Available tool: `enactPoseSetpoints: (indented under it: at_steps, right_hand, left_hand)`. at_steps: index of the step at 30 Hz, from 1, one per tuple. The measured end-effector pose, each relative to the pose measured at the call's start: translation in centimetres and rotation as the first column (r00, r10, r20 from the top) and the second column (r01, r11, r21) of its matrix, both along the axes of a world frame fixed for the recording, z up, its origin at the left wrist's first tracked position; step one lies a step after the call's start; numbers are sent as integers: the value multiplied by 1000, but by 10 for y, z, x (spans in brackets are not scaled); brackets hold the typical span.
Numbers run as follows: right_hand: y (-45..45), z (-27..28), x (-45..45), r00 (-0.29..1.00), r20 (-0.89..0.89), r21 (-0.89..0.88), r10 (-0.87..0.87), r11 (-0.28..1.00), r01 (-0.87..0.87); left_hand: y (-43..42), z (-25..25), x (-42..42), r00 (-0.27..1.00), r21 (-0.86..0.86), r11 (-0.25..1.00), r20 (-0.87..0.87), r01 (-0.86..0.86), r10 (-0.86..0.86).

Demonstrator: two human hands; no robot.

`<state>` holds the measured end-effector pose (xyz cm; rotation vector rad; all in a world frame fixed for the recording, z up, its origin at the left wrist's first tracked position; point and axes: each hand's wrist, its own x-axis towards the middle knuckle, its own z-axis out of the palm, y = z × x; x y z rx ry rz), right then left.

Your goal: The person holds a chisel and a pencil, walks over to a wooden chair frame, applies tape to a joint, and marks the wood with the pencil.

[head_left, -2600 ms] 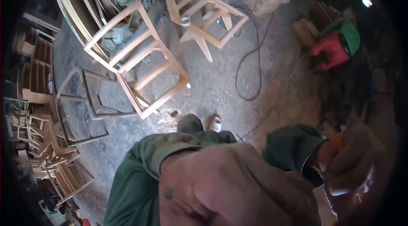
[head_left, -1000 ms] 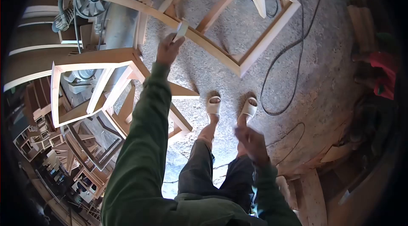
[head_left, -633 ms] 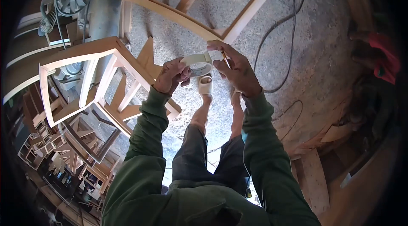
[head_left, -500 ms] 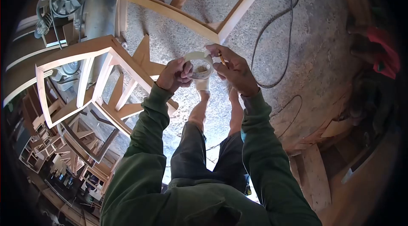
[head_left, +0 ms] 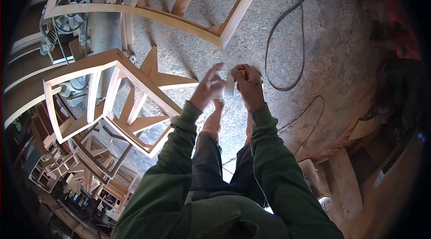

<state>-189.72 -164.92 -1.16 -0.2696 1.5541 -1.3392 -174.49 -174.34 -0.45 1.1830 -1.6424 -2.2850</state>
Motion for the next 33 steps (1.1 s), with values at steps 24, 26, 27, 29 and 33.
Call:
enactPoseSetpoints:
  at_steps: [24, 26, 27, 29, 33]
  right_hand:
    - [-23, -39, 21, 819, 363, -62, -444, 866, 497]
    - [-22, -47, 16, 803, 422, -101, -421, 858, 503]
    - [-25, -47, 13, 794, 452, -123, -407, 853, 508]
    - [-29, -44, 7, 807, 441, -94, -392, 874, 476]
    - [-32, -64, 0, 848, 456, -99, -269, 932, 349]
  left_hand:
    - [-124, 41, -83, 437, 212, 576, 465, 790, -770]
    - [-126, 49, -104, 406, 234, 588, 529, 774, -745]
    - [-128, 48, -112, 389, 242, 595, 563, 766, -729]
    - [-130, 31, -115, 353, 117, 552, 655, 826, -667]
    - [-122, 14, -119, 285, -72, 381, 790, 922, -543]
